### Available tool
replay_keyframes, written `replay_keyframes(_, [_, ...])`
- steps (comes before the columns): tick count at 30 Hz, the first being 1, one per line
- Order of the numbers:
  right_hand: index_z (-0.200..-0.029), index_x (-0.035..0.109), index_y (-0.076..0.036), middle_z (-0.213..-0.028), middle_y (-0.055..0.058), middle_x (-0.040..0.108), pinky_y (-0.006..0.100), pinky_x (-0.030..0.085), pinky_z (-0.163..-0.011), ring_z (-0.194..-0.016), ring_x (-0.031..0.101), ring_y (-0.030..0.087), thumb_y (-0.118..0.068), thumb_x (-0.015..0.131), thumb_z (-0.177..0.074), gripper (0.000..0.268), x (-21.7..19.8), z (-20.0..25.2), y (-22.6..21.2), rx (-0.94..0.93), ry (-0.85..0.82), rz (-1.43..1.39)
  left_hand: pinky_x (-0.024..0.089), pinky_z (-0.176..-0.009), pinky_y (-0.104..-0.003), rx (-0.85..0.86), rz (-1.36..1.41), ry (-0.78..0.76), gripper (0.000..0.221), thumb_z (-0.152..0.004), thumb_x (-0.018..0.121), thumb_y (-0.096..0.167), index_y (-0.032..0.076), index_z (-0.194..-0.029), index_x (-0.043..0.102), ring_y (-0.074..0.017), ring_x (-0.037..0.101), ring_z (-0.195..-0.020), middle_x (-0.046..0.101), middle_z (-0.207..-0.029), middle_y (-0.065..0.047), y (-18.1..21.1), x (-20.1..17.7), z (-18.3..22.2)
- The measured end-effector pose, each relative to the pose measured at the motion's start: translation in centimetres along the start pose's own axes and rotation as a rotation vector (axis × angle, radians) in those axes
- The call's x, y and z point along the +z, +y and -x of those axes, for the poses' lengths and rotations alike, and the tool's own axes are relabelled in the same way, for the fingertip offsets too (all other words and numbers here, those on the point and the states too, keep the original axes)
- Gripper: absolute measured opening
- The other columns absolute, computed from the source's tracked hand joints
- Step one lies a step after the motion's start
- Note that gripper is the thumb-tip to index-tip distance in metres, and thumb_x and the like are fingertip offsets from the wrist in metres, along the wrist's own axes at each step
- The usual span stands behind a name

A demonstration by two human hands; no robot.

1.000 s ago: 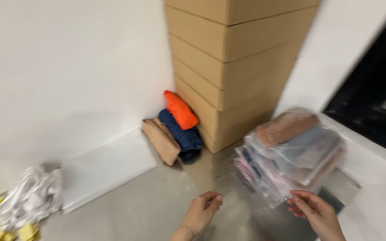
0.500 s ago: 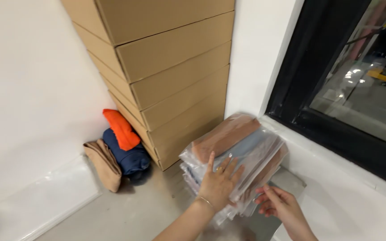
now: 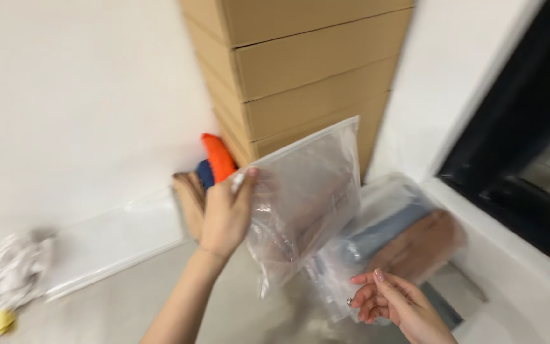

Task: Packing folded garments into clear plastic bags at a packing station

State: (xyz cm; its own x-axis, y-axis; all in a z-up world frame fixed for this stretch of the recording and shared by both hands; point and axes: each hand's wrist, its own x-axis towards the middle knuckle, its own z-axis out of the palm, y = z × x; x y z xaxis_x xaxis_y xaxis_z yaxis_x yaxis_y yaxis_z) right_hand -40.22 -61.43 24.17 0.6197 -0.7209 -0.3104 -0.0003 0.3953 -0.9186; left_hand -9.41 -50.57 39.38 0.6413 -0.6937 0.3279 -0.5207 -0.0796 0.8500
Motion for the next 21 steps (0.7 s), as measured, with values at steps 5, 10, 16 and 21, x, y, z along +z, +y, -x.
replay_keyframes(5, [-0.118, 0.080, 0.017, -0.085, 0.037, 0.081, 0.048, 0.060, -0.066, -0.067, 0.073, 0.042, -0.028, 0.054, -0.099, 0.055, 8.6, -1.5, 3.9, 0.116, -0.202, 0.059, 0.065, -0.078, -0.029, -0.263, 0.172, 0.084, 0.047, -0.103, 0.047, 0.036, 0.004, -0.102, 0.081, -0.0213, 0.086, -0.085, 0.088, -0.099, -0.008, 1.0, -12.3, 7.1])
replay_keyframes(10, [-0.118, 0.078, 0.015, -0.086, 0.036, 0.081, 0.045, 0.059, -0.064, -0.066, 0.072, 0.037, -0.029, 0.053, -0.100, 0.053, 20.4, -0.2, 8.4, 0.294, -0.378, 0.134, 0.068, -0.076, -0.033, -0.378, 0.233, 0.275, 0.049, -0.100, 0.052, 0.036, -0.003, -0.106, 0.081, -0.0311, 0.088, -0.088, 0.088, -0.104, -0.015, -6.2, -20.9, 14.6])
replay_keyframes(16, [-0.128, 0.076, 0.007, -0.102, 0.031, 0.082, 0.044, 0.060, -0.072, -0.077, 0.072, 0.035, -0.030, 0.057, -0.100, 0.051, 29.7, 2.7, 11.7, 0.447, -0.372, 0.249, 0.050, -0.071, -0.051, -0.365, -0.585, 0.420, 0.040, -0.103, 0.045, 0.045, 0.026, -0.113, 0.078, -0.0478, 0.069, -0.084, 0.079, -0.087, -0.017, -19.8, -24.2, 24.5])
replay_keyframes(21, [-0.117, 0.068, 0.006, -0.095, 0.031, 0.076, 0.051, 0.058, -0.066, -0.078, 0.071, 0.040, -0.044, 0.054, -0.100, 0.055, 31.4, 0.9, 19.9, 0.483, -0.285, -0.014, 0.047, -0.107, -0.020, -0.277, 0.135, 0.236, 0.093, -0.079, 0.091, 0.024, 0.027, -0.159, 0.044, -0.0034, 0.056, -0.131, 0.047, -0.163, 0.010, -17.3, -17.3, 26.6])
